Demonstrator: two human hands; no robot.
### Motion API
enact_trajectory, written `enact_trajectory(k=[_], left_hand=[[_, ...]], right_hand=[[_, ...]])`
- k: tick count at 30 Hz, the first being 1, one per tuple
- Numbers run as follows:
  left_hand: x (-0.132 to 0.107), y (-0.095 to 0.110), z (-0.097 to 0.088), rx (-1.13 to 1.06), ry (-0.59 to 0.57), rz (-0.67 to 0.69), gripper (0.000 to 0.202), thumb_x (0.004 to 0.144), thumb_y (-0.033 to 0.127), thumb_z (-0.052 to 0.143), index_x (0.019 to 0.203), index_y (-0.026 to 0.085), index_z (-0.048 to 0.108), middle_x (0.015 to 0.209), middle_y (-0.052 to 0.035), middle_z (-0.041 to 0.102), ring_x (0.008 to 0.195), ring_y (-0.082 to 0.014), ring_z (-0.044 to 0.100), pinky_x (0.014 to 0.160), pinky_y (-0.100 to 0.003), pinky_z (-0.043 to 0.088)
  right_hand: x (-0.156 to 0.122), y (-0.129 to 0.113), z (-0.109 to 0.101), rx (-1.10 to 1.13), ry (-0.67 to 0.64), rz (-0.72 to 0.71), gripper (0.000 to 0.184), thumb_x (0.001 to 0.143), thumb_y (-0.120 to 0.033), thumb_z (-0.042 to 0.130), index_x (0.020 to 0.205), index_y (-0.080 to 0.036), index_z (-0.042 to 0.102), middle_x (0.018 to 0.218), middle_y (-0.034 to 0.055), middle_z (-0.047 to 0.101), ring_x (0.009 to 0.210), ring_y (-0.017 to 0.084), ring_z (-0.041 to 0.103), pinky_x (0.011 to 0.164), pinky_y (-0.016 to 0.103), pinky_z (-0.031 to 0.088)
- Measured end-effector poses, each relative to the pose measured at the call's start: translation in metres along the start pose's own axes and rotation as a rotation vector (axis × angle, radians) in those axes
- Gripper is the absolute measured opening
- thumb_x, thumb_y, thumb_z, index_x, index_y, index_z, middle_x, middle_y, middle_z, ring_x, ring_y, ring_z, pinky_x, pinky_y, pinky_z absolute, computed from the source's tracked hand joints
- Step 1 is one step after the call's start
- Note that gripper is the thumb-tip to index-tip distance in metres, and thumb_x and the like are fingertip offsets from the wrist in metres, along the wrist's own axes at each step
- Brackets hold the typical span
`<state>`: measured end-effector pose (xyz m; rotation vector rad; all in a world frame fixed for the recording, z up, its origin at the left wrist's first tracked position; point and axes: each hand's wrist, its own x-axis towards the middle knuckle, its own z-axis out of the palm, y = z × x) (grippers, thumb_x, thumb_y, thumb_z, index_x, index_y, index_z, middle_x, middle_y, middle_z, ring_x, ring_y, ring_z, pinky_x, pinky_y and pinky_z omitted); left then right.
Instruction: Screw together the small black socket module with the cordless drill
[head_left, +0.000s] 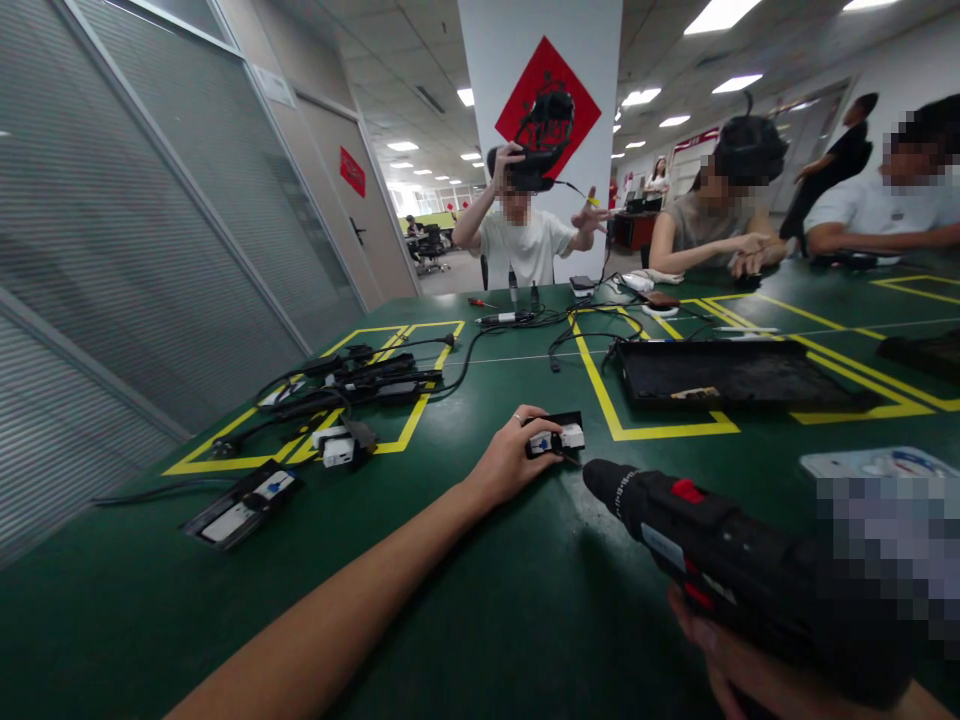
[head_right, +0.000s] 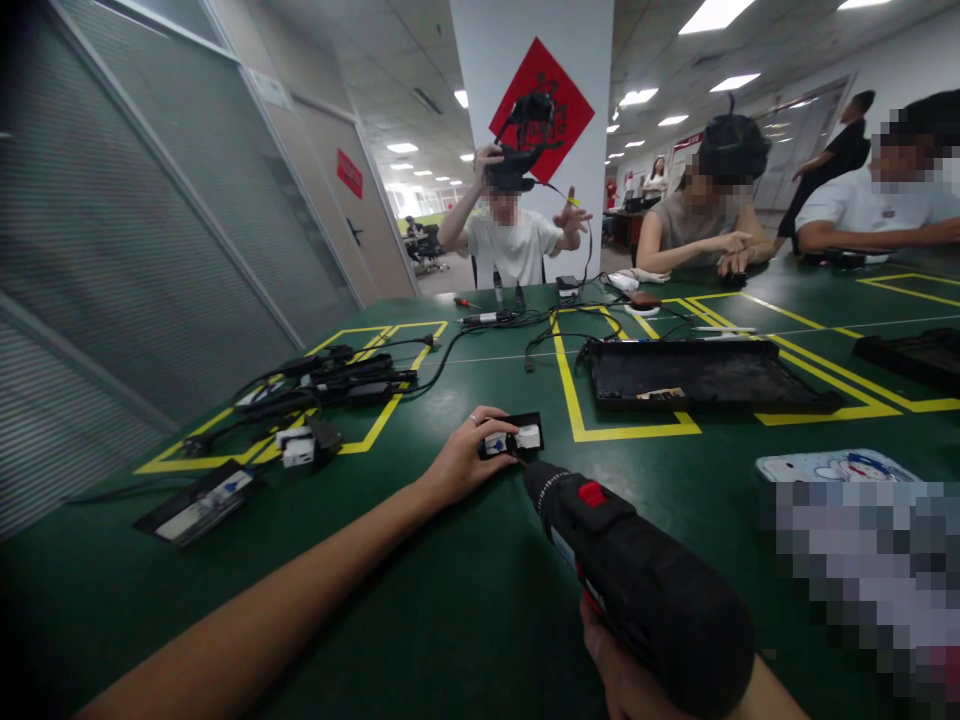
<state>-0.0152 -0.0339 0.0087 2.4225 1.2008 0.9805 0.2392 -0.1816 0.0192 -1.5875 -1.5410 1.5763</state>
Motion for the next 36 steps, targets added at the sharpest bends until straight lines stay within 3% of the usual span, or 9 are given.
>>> enact_trajectory(k=[3,6,14,16,20,25,28,31,36], left_hand=[[0.0,0.001,-0.001,0.003,-0.002,0.0,0.035,0.074,0.021,0.068,0.108,0.026,0.058,0.117,-0.0046,0.047,0.109,-0.0204,0.051,0.096,-0.037,0.043],[0.0,0.001,-0.001,0.007,-0.009,-0.007,0.035,0.074,0.021,0.068,0.108,0.026,0.058,0.117,-0.0048,0.047,0.109,-0.0211,0.051,0.096,-0.039,0.044],[0.0,0.001,-0.001,0.003,-0.018,0.0,0.034,0.076,0.021,0.066,0.108,0.025,0.058,0.118,-0.0051,0.047,0.111,-0.021,0.05,0.097,-0.038,0.043],[0.0,0.0,-0.001,0.001,-0.021,0.006,0.034,0.076,0.02,0.066,0.108,0.025,0.058,0.118,-0.0051,0.047,0.111,-0.0208,0.05,0.097,-0.038,0.043],[0.0,0.0,-0.001,0.0,-0.02,0.006,0.034,0.075,0.019,0.066,0.108,0.025,0.058,0.118,-0.005,0.048,0.111,-0.0214,0.051,0.097,-0.039,0.043],[0.0,0.001,-0.001,0.006,-0.023,0.003,0.034,0.075,0.02,0.066,0.108,0.026,0.058,0.118,-0.0052,0.047,0.112,-0.0217,0.05,0.097,-0.039,0.043],[0.0,0.0,-0.001,0.008,-0.023,-0.002,0.034,0.075,0.021,0.067,0.108,0.026,0.058,0.118,-0.0051,0.047,0.111,-0.0214,0.05,0.097,-0.038,0.043],[0.0,0.0,-0.001,0.007,-0.022,-0.009,0.034,0.075,0.021,0.067,0.108,0.026,0.058,0.118,-0.0051,0.047,0.111,-0.0214,0.05,0.097,-0.038,0.042],[0.001,-0.001,-0.001,0.008,-0.017,-0.02,0.034,0.075,0.024,0.067,0.108,0.026,0.058,0.117,-0.0051,0.048,0.108,-0.0214,0.052,0.095,-0.038,0.043]], right_hand=[[0.0,0.003,-0.001,-0.025,-0.04,-0.045,0.04,0.074,-0.057,0.045,0.076,-0.02,0.058,0.036,-0.0057,0.046,0.035,0.015,0.052,0.05,0.033,0.049],[-0.002,0.001,-0.004,-0.029,-0.045,-0.08,0.036,0.076,-0.055,0.046,0.078,-0.02,0.057,0.035,-0.0057,0.048,0.034,0.014,0.052,0.064,0.038,0.052],[-0.01,-0.011,-0.009,0.008,-0.059,-0.035,0.033,0.078,-0.051,0.054,0.086,-0.02,0.061,0.046,-0.0026,0.059,0.042,0.014,0.058,0.062,0.031,0.052],[-0.01,-0.012,-0.009,0.015,-0.089,-0.021,0.032,0.078,-0.05,0.053,0.081,-0.02,0.061,0.052,-0.0004,0.062,0.043,0.013,0.059,0.059,0.03,0.052],[-0.008,-0.01,-0.008,0.049,-0.124,0.009,0.029,0.078,-0.048,0.052,0.08,-0.02,0.058,0.043,-0.0045,0.053,0.041,0.013,0.056,0.065,0.035,0.052],[-0.007,-0.004,-0.006,0.006,-0.044,-0.058,0.02,0.08,-0.04,0.05,0.083,-0.021,0.053,0.039,-0.0084,0.05,0.044,0.016,0.062,0.087,0.046,0.047],[-0.005,-0.003,-0.006,-0.01,-0.065,-0.035,0.023,0.08,-0.042,0.049,0.083,-0.019,0.054,0.041,-0.0054,0.053,0.049,0.018,0.064,0.071,0.04,0.053],[-0.004,-0.004,-0.007,0.044,-0.109,-0.029,0.027,0.079,-0.045,0.052,0.084,-0.019,0.055,0.048,-0.002,0.06,0.042,0.014,0.06,0.051,0.028,0.05],[-0.004,-0.001,-0.004,0.092,-0.036,0.024,0.023,0.079,-0.04,0.058,0.086,-0.018,0.062,0.041,-0.0054,0.055,0.041,0.013,0.059,0.055,0.027,0.053]])
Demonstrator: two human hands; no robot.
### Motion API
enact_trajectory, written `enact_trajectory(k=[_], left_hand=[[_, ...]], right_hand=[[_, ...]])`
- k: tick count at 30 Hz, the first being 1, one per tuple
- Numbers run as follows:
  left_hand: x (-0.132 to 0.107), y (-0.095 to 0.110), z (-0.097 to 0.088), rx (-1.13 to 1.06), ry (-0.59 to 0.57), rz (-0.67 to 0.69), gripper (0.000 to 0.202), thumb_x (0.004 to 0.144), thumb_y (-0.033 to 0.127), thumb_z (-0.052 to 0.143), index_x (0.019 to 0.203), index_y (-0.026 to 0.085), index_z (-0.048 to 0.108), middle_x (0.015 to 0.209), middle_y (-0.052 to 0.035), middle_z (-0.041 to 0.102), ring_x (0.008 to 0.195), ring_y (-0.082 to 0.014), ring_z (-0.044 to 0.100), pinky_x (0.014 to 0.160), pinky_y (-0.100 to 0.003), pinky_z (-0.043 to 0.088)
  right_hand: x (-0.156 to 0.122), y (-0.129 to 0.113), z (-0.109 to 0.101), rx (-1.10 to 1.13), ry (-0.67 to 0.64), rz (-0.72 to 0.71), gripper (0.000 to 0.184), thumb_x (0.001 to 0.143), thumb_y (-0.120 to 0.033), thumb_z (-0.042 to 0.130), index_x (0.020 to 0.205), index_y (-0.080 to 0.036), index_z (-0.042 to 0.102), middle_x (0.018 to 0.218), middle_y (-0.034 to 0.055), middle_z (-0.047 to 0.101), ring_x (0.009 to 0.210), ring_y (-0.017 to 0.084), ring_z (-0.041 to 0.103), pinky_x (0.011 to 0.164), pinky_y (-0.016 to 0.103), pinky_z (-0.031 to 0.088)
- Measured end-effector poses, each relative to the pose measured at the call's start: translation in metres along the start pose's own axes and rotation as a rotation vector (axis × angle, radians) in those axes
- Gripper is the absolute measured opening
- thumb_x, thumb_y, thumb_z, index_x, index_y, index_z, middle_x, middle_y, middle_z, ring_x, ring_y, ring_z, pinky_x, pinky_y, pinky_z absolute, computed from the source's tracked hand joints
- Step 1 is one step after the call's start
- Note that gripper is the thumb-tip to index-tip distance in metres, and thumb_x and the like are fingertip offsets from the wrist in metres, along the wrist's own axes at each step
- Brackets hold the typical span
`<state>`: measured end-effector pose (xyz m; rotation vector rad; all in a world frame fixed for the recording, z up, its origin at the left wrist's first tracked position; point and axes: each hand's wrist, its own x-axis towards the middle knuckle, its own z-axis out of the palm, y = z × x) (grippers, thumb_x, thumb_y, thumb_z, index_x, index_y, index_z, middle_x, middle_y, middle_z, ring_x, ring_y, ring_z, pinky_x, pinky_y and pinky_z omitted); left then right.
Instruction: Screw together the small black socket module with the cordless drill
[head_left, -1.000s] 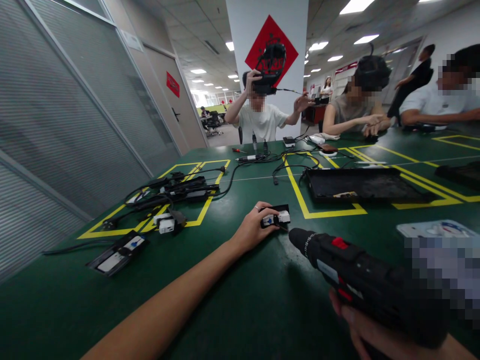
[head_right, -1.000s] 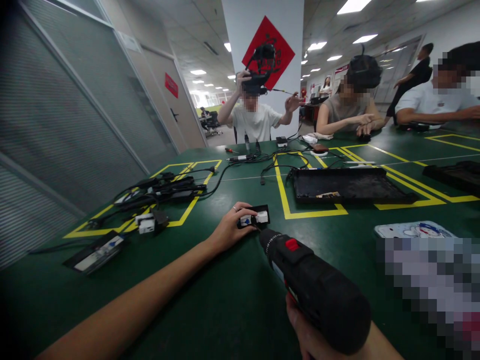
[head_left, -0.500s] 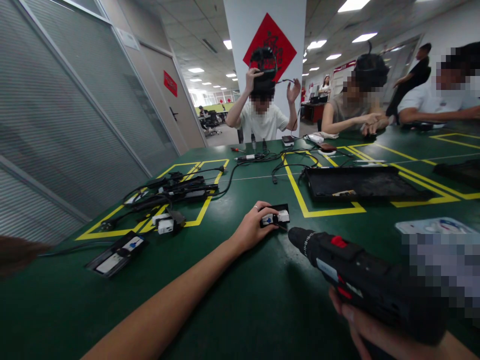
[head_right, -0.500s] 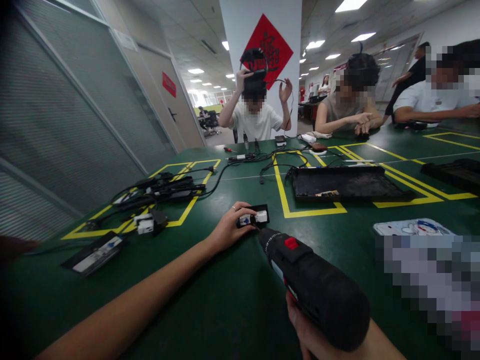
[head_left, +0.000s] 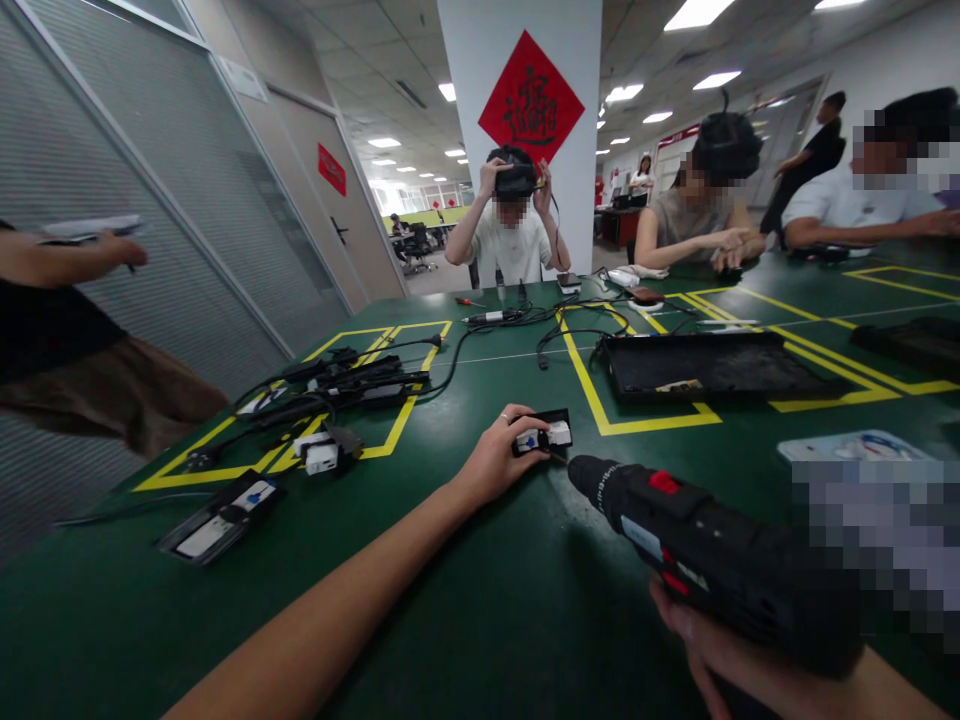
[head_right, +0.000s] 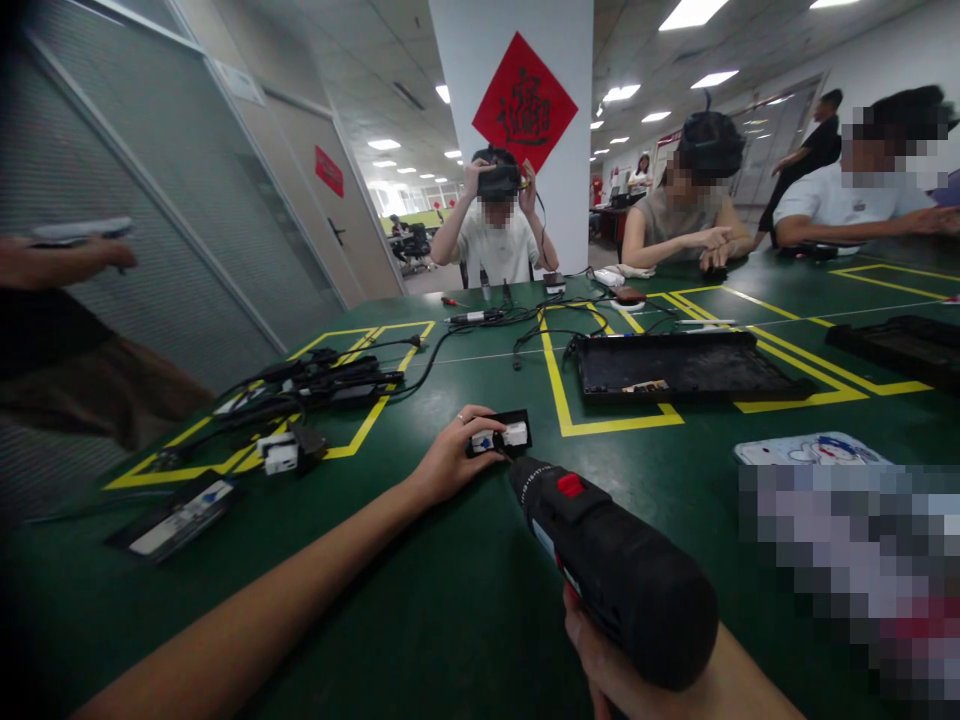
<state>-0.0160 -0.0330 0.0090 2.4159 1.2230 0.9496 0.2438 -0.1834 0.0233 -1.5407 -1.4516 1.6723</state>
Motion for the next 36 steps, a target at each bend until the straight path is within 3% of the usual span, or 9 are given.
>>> enact_trajectory(k=[6,10,18,23,28,36], left_hand=[[0.0,-0.001,0.0,-0.006,-0.004,-0.002,0.034,0.075,0.023,0.067,0.108,0.026,0.059,0.117,-0.0052,0.048,0.108,-0.0216,0.052,0.095,-0.038,0.044],[0.0,-0.002,0.001,-0.01,-0.004,0.003,0.034,0.076,0.022,0.067,0.108,0.026,0.059,0.117,-0.005,0.048,0.109,-0.0218,0.051,0.096,-0.039,0.043],[0.0,-0.001,0.0,-0.024,-0.007,0.021,0.033,0.077,0.023,0.066,0.108,0.025,0.058,0.117,-0.0051,0.048,0.11,-0.0209,0.05,0.097,-0.038,0.042],[0.0,-0.002,0.001,-0.018,-0.004,0.018,0.033,0.077,0.023,0.066,0.109,0.025,0.058,0.118,-0.005,0.047,0.11,-0.0202,0.05,0.097,-0.036,0.042],[0.0,-0.004,0.002,-0.01,-0.005,0.022,0.033,0.077,0.022,0.065,0.109,0.026,0.057,0.119,-0.0048,0.047,0.111,-0.0203,0.05,0.097,-0.037,0.042],[0.0,-0.003,0.001,-0.009,-0.009,0.029,0.032,0.078,0.025,0.065,0.109,0.025,0.057,0.118,-0.005,0.047,0.112,-0.0204,0.049,0.097,-0.037,0.041]], right_hand=[[-0.004,-0.009,0.002,-0.048,0.02,0.014,0.028,0.08,-0.035,0.058,0.101,-0.018,0.065,0.041,-0.0061,0.057,0.041,0.015,0.061,0.06,0.03,0.056],[-0.009,-0.015,-0.002,-0.041,0.032,-0.054,0.031,0.08,-0.033,0.059,0.107,-0.017,0.064,0.04,-0.0074,0.057,0.044,0.015,0.062,0.079,0.034,0.055],[-0.007,-0.015,0.0,-0.013,0.011,0.013,0.021,0.079,-0.037,0.061,0.087,-0.017,0.065,0.05,-0.0048,0.061,0.039,0.011,0.058,0.05,0.024,0.052],[-0.007,-0.017,0.0,-0.014,-0.003,0.003,0.018,0.078,-0.035,0.062,0.083,-0.018,0.066,0.046,-0.0051,0.059,0.04,0.011,0.059,0.053,0.024,0.053],[-0.008,-0.013,-0.002,-0.034,0.031,0.011,0.023,0.08,-0.034,0.059,0.095,-0.018,0.066,0.049,-0.0043,0.062,0.044,0.013,0.062,0.065,0.03,0.056],[-0.009,-0.009,-0.002,-0.024,0.042,0.025,0.027,0.079,-0.036,0.06,0.098,-0.019,0.067,0.045,-0.0045,0.06,0.047,0.015,0.064,0.066,0.031,0.057]])
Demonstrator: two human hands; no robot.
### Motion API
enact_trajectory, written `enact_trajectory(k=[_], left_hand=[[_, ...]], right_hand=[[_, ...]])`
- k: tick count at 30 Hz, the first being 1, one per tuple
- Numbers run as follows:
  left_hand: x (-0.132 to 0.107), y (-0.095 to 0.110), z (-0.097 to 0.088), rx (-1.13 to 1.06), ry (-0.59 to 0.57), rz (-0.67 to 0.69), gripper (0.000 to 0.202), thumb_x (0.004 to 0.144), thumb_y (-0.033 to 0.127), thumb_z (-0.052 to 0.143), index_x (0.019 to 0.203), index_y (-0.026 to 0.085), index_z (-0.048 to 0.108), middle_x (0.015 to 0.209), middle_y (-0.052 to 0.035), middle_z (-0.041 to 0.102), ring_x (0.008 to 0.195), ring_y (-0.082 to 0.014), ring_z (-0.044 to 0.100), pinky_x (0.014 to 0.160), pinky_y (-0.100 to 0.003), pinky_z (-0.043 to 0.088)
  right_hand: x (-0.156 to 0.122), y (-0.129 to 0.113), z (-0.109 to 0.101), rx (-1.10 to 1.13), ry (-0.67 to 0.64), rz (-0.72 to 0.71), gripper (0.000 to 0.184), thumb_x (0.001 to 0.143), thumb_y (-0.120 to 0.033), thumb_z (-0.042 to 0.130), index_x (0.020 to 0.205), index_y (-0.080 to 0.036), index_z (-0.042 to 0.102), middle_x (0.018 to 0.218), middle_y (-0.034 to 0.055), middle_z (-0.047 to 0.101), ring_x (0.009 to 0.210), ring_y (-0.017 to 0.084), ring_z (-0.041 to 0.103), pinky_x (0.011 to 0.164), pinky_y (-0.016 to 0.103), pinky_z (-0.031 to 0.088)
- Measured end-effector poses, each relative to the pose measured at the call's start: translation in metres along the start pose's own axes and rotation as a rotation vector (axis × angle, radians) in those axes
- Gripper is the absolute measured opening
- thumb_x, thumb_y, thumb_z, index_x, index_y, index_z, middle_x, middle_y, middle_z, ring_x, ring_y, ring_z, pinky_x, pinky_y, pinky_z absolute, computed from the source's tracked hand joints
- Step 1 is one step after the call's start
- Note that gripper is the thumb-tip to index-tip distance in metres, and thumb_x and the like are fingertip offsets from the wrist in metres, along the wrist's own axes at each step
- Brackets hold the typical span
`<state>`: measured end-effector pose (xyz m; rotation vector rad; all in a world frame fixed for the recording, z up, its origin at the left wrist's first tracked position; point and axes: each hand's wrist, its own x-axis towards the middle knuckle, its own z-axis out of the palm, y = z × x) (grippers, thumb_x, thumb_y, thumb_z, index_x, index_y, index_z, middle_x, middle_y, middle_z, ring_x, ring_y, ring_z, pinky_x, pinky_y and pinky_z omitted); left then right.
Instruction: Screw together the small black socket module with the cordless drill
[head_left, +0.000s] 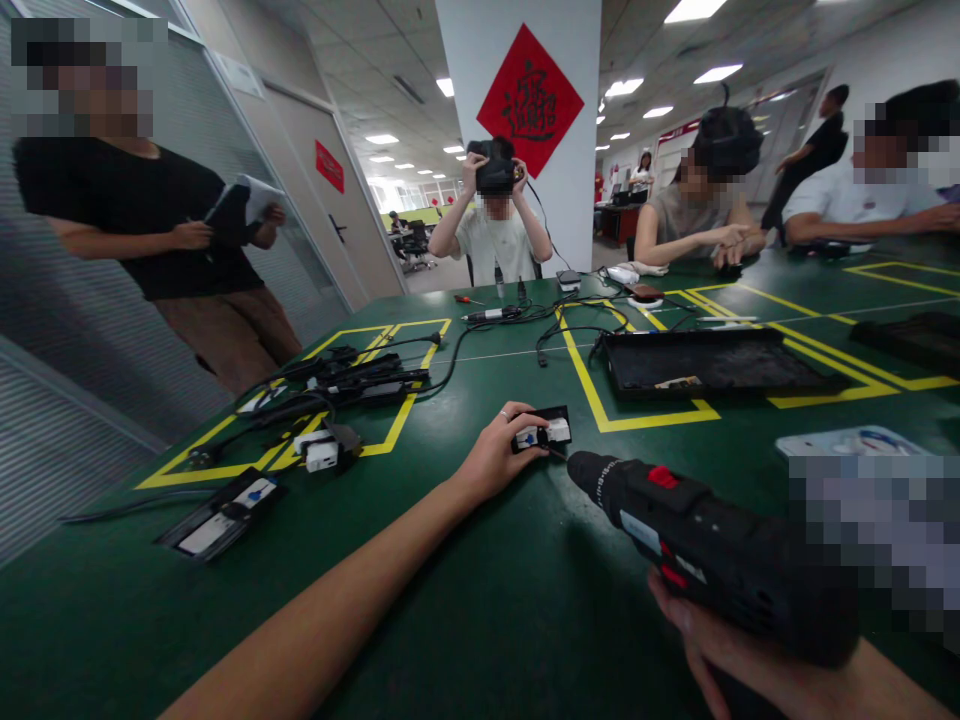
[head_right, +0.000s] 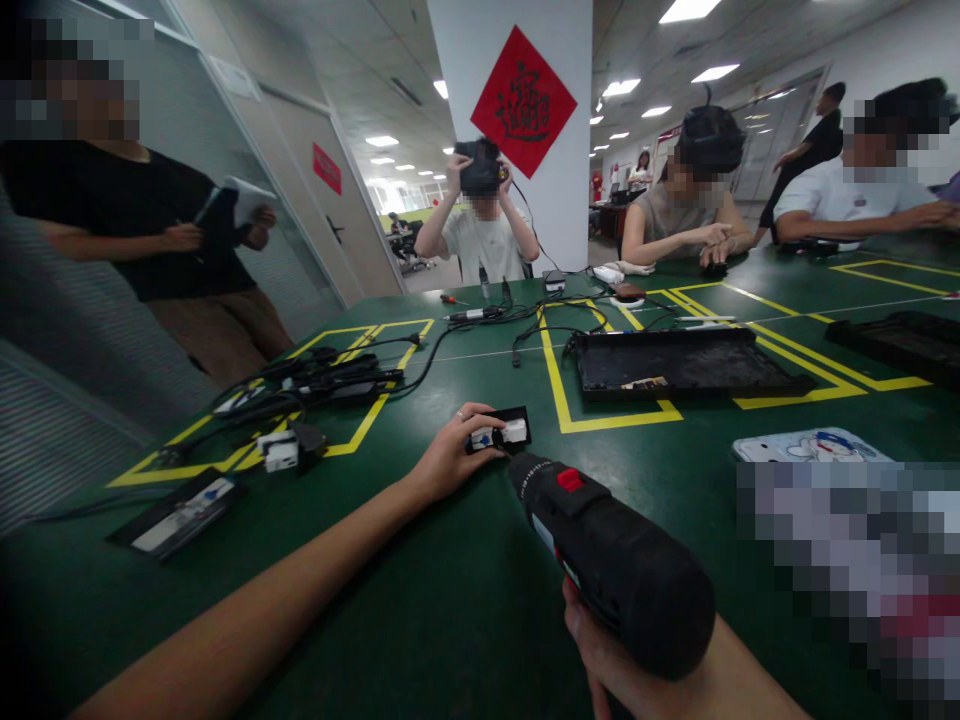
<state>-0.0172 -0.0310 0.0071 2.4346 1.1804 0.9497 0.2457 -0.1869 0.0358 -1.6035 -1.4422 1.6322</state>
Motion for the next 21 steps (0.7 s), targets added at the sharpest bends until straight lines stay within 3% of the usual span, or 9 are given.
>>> enact_trajectory(k=[10,19,21], left_hand=[[-0.0001,-0.0007,0.0019,0.005,0.014,-0.007,0.034,0.077,0.023,0.066,0.109,0.026,0.057,0.118,-0.0047,0.047,0.111,-0.0207,0.05,0.097,-0.038,0.042],[-0.0001,0.0004,0.0011,-0.001,0.008,-0.001,0.034,0.077,0.023,0.066,0.109,0.026,0.057,0.118,-0.0048,0.047,0.111,-0.0209,0.05,0.097,-0.039,0.042],[-0.0003,-0.0001,0.0016,0.0,0.01,-0.004,0.034,0.076,0.023,0.066,0.109,0.026,0.057,0.118,-0.0048,0.047,0.111,-0.0212,0.05,0.097,-0.039,0.042]], right_hand=[[0.001,-0.0087,0.0027,-0.008,-0.015,-0.015,0.021,0.075,-0.035,0.063,0.088,-0.02,0.069,0.047,-0.0043,0.06,0.041,0.013,0.059,0.054,0.027,0.055],[-0.0002,-0.008,-0.0014,-0.036,-0.039,-0.037,0.023,0.08,-0.034,0.06,0.094,-0.019,0.069,0.043,-0.0055,0.058,0.043,0.014,0.061,0.071,0.032,0.056],[0.0003,-0.0088,-0.0011,-0.023,-0.053,-0.032,0.021,0.079,-0.032,0.061,0.093,-0.018,0.069,0.043,-0.0058,0.058,0.041,0.014,0.06,0.069,0.032,0.056]])
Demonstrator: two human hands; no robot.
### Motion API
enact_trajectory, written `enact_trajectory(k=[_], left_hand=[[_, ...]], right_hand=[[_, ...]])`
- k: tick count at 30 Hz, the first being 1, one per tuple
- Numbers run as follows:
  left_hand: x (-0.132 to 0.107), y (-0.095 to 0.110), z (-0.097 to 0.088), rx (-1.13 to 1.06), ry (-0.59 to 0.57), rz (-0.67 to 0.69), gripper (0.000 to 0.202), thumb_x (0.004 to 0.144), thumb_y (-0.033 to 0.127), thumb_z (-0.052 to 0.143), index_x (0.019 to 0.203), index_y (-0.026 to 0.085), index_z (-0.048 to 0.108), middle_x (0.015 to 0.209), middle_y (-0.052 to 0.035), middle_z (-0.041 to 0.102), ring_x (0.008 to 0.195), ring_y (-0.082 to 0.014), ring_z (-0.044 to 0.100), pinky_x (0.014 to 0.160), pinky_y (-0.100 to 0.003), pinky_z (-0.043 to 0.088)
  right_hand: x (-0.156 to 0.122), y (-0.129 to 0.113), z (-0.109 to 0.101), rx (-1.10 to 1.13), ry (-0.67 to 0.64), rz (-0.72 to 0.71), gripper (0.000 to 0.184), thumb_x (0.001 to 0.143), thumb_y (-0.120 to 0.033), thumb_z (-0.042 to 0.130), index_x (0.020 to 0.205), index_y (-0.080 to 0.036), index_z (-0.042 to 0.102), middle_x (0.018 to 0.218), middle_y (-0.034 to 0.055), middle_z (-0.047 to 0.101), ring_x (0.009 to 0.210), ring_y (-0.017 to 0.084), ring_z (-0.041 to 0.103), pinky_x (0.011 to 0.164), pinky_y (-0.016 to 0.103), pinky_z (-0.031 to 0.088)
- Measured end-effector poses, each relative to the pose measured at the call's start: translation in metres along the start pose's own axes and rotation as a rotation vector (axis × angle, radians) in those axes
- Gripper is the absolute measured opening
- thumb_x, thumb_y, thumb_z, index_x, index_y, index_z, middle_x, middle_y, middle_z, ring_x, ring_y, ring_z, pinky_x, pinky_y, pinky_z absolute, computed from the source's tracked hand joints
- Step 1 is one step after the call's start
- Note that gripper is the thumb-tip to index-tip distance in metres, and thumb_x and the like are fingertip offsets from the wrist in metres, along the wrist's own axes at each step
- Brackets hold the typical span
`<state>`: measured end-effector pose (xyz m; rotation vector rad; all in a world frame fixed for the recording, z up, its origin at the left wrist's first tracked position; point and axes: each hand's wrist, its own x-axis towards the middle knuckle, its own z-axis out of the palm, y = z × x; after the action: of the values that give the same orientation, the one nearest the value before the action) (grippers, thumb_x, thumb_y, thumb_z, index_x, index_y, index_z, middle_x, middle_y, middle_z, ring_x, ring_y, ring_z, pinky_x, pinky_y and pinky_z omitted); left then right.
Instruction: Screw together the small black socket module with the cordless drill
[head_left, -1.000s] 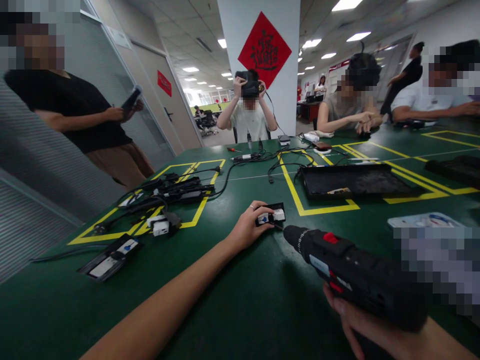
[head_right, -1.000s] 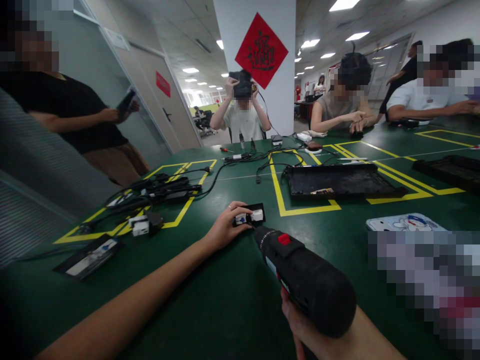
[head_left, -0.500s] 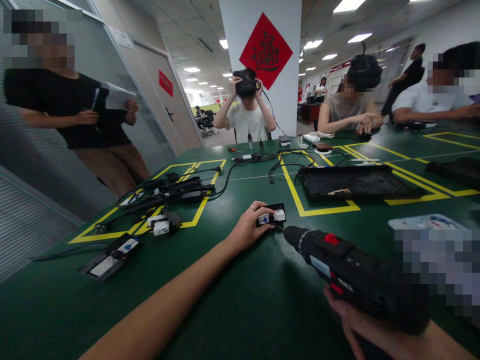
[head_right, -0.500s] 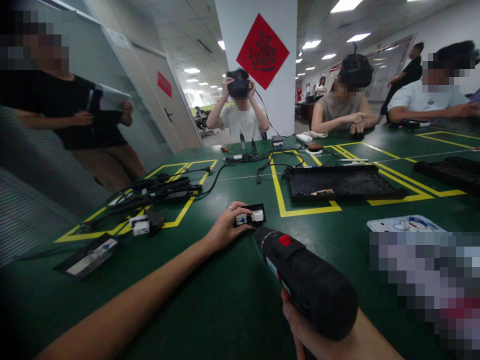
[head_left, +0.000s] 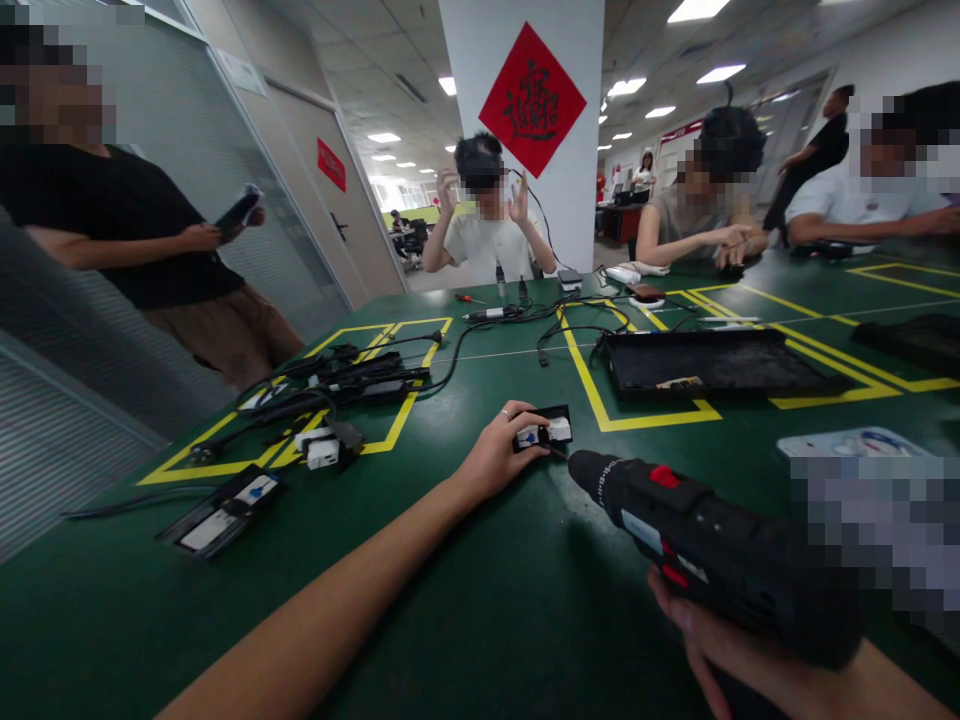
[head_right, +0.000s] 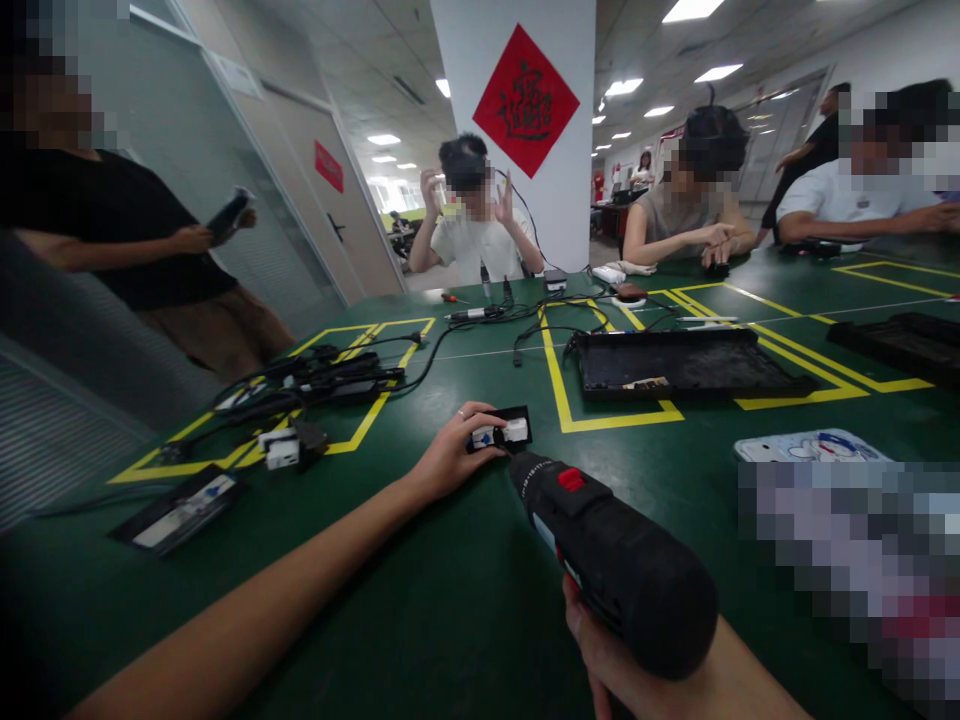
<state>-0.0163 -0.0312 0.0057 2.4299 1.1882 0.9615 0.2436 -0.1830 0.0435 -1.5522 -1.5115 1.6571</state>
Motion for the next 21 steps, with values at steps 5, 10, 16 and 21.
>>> enact_trajectory(k=[5,10,16,21], left_hand=[[0.0,0.0,0.0,-0.001,0.002,-0.002,0.034,0.076,0.023,0.067,0.109,0.026,0.057,0.118,-0.0048,0.047,0.11,-0.0211,0.05,0.097,-0.039,0.042],[0.0,0.001,0.0,0.002,0.003,-0.006,0.034,0.076,0.023,0.067,0.109,0.026,0.057,0.119,-0.0047,0.046,0.11,-0.0207,0.05,0.097,-0.039,0.042],[0.001,0.001,-0.001,0.004,-0.007,0.007,0.034,0.077,0.024,0.066,0.109,0.025,0.056,0.118,-0.0051,0.047,0.11,-0.0202,0.05,0.097,-0.037,0.042],[0.0,0.002,-0.001,0.008,-0.004,0.001,0.035,0.076,0.022,0.067,0.109,0.025,0.056,0.118,-0.0052,0.046,0.111,-0.0203,0.05,0.097,-0.037,0.042]], right_hand=[[0.002,0.005,0.0,0.04,0.017,0.017,0.023,0.082,-0.032,0.057,0.095,-0.017,0.068,0.045,-0.0057,0.059,0.043,0.013,0.061,0.07,0.031,0.056],[0.005,0.013,0.001,0.035,0.013,-0.021,0.03,0.081,-0.031,0.059,0.105,-0.013,0.066,0.041,-0.0063,0.058,0.042,0.014,0.061,0.075,0.033,0.056],[0.007,0.019,0.001,0.028,0.042,-0.015,0.027,0.082,-0.03,0.057,0.102,-0.016,0.068,0.041,-0.0067,0.057,0.042,0.013,0.061,0.081,0.034,0.054],[0.008,0.023,0.003,0.113,0.018,-0.039,0.031,0.078,-0.034,0.06,0.101,-0.014,0.066,0.046,-0.0053,0.06,0.039,0.012,0.058,0.057,0.027,0.056]])
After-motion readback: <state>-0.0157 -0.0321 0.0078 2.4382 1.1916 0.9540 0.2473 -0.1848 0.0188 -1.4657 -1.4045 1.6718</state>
